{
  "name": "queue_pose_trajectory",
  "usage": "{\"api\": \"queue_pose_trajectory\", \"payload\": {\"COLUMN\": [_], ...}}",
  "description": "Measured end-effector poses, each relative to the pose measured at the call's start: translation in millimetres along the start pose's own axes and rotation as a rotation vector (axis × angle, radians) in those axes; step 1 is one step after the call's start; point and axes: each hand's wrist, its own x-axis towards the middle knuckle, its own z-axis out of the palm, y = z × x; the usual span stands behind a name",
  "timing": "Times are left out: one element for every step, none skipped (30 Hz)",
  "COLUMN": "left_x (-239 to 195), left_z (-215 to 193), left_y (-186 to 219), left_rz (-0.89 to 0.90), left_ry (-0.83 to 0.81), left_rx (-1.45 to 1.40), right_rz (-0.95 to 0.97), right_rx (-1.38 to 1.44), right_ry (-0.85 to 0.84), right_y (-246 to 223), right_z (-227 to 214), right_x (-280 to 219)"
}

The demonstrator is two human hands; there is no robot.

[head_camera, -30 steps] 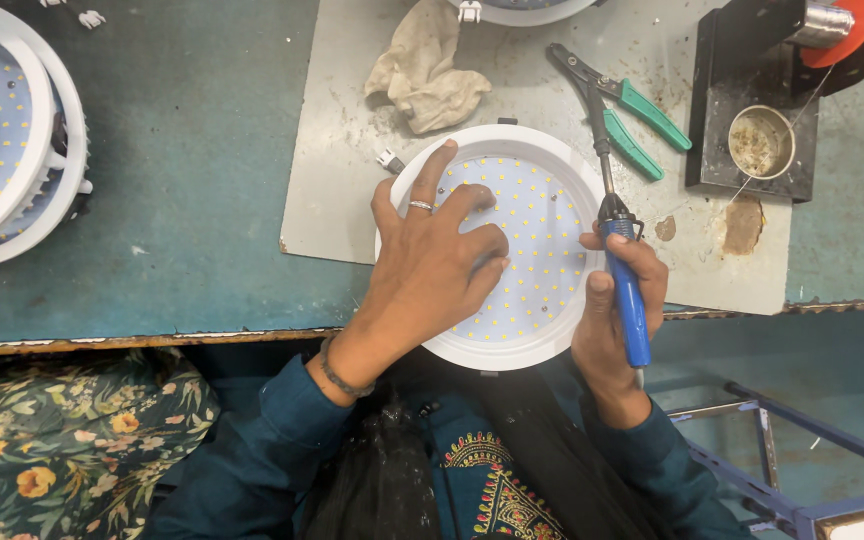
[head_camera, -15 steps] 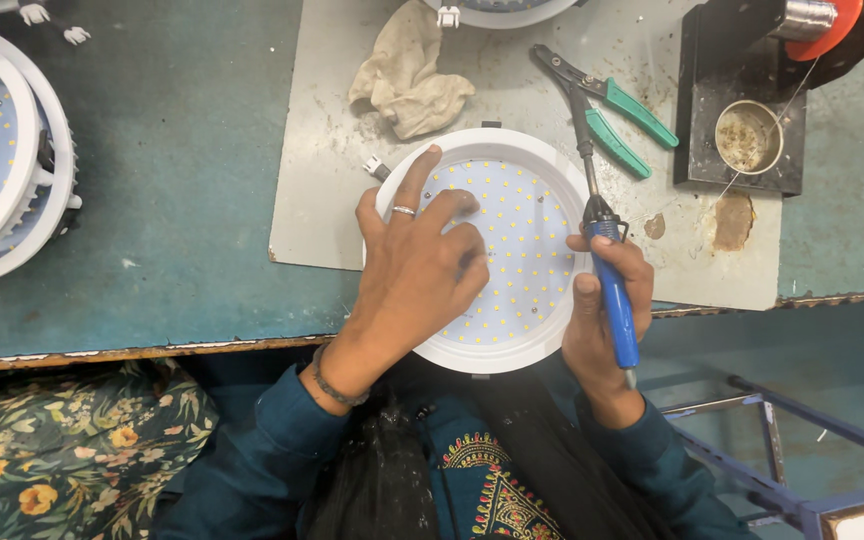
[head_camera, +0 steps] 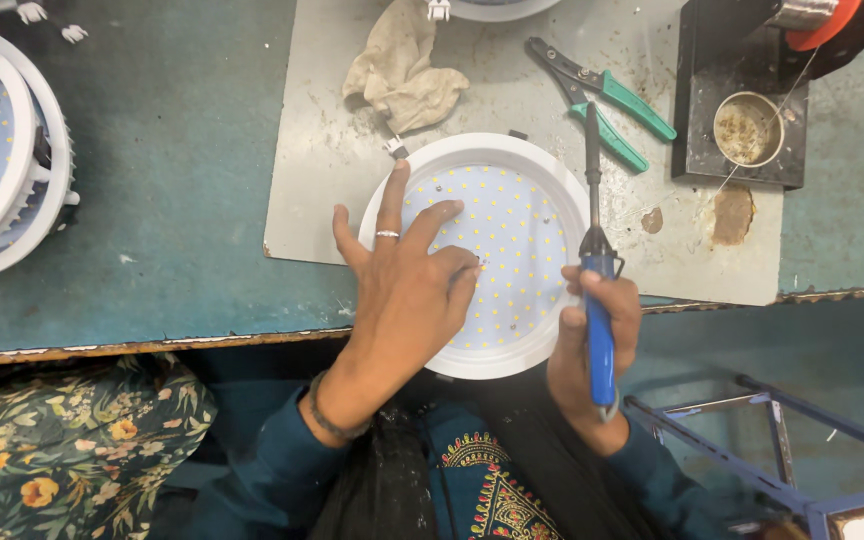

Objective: The person uses a soldering iron to attach wires to the center of circular LED light panels. They handle multiple panels, moving finished ones aside and picking up new ones from a stack to continue the process.

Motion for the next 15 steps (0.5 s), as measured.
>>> {"api": "queue_pose_trajectory", "payload": {"left_x": [-1.5, -2.9, -3.8, -4.0, -3.7, -3.5, -3.5, -3.7, -3.9, -4.1, -4.3, -4.3, -4.6, -4.7, -4.9], "left_z": [-0.2, -1.2, -2.5, -2.7, -2.4, -1.4, -0.1, 0.7, 1.9, 2.9, 3.7, 4.5, 4.8, 5.0, 5.1], "left_y": [1.1, 1.4, 0.9, 1.0, 1.3, 2.0, 2.8, 2.6, 2.7, 2.5, 2.2, 1.8, 1.1, 0.6, 0.2], "left_rz": [-0.021, -0.018, -0.014, -0.01, -0.023, -0.038, -0.052, -0.056, -0.06, -0.066, -0.073, -0.078, -0.084, -0.08, -0.075], "left_ry": [-0.005, -0.005, -0.006, -0.007, -0.001, 0.006, 0.014, 0.023, 0.031, 0.039, 0.039, 0.04, 0.041, 0.046, 0.052], "left_rx": [-0.008, -0.008, -0.007, -0.008, -0.011, -0.012, -0.014, -0.016, -0.018, -0.019, -0.024, -0.03, -0.036, -0.037, -0.038], "right_rz": [0.009, 0.019, 0.02, 0.021, 0.021, 0.013, 0.004, -0.006, -0.002, 0.003, 0.008, 0.053, 0.098, 0.144, 0.07], "right_rx": [-0.002, -0.004, 0.01, 0.024, 0.039, 0.04, 0.041, 0.043, 0.047, 0.051, 0.055, 0.028, 0.003, -0.023, 0.045], "right_ry": [-0.014, -0.029, -0.037, -0.045, -0.053, -0.062, -0.071, -0.08, -0.081, -0.082, -0.083, -0.044, -0.006, 0.033, 0.072], "right_y": [-2.3, -4.1, -5.1, -5.6, -5.9, -5.8, -6.0, -6.2, -6.7, -7.5, -7.4, -6.8, -5.6, -3.4, 1.2], "right_z": [-2.8, -5.7, -7.9, -9.8, -11.7, -13.7, -15.9, -18.1, -20.6, -24.0, -27.2, -30.4, -33.8, -36.5, -37.9], "right_x": [-2.9, -5.6, -7.7, -9.2, -10.3, -10.7, -10.9, -11.2, -11.6, -11.9, -11.7, -11.2, -10.3, -9.2, -6.6]}}
